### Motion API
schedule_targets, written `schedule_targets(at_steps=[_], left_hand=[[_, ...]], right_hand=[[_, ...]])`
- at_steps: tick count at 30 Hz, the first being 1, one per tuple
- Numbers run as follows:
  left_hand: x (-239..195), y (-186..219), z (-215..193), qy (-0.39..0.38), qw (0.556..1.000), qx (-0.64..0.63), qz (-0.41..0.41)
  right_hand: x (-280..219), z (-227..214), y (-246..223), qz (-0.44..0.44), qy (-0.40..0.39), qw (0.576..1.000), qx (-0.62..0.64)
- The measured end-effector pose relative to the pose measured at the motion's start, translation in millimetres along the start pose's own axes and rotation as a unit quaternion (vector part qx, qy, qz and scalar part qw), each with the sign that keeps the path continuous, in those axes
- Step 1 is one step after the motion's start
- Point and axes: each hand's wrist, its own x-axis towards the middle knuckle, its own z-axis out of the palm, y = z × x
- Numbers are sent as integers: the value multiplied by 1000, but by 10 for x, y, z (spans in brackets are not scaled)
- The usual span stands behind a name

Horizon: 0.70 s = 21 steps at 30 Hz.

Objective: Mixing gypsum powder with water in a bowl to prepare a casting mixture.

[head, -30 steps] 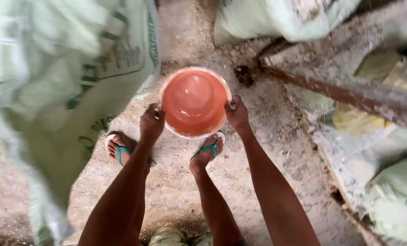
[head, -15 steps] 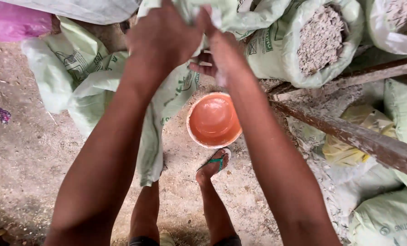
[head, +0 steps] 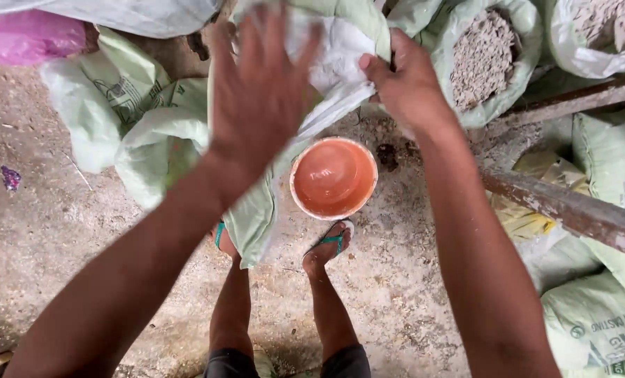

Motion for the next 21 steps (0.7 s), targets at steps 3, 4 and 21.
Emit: schedule_targets(at_steps=[3, 4, 21], left_hand=[[-211, 28, -218, -224, 969, -107, 9], [-231, -118, -295, -253, 957, -138, -23], [90, -362, 71, 47, 907, -418, 33]], right_hand=[[121, 114, 207, -14, 39, 992, 116], [85, 92, 163, -7, 52, 993, 102], [72, 732, 441, -136, 211, 859, -447]])
